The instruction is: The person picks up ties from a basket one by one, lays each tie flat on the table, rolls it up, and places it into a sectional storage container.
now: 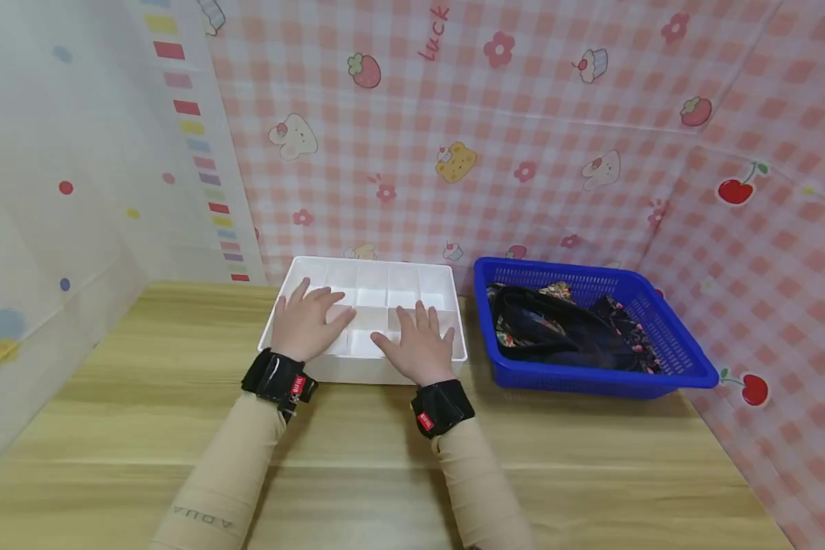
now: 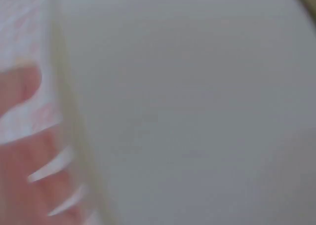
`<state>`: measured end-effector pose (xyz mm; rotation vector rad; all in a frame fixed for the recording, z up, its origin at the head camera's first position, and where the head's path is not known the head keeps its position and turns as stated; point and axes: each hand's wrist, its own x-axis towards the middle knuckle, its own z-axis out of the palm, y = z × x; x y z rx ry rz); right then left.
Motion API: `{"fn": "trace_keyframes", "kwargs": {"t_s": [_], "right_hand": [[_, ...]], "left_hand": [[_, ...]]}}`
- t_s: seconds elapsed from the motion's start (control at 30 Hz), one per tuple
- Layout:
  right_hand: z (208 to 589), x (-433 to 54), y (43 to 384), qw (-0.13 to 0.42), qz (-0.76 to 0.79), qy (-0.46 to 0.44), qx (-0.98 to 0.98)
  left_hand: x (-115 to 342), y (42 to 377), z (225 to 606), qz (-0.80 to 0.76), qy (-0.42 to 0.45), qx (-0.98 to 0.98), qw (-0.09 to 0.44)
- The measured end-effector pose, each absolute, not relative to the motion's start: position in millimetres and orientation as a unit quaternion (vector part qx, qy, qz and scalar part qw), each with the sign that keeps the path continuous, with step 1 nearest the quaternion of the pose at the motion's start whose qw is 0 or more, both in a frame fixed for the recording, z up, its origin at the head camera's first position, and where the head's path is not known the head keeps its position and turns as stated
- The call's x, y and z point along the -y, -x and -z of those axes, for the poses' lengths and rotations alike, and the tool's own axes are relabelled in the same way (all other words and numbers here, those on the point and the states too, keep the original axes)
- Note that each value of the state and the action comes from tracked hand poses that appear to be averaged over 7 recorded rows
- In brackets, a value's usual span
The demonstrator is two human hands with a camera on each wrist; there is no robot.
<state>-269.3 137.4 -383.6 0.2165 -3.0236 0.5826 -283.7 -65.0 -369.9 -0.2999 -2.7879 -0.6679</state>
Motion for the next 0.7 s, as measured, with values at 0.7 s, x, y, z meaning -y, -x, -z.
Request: {"fn": "trace_keyframes", "kwargs": {"t_s": [0.7], "right_hand": [[266, -310, 353, 0.048, -0.09, -0.046, 0.994]], "left_hand": [[180, 270, 424, 0.783, -0.038, 0.621, 0.012]]}}
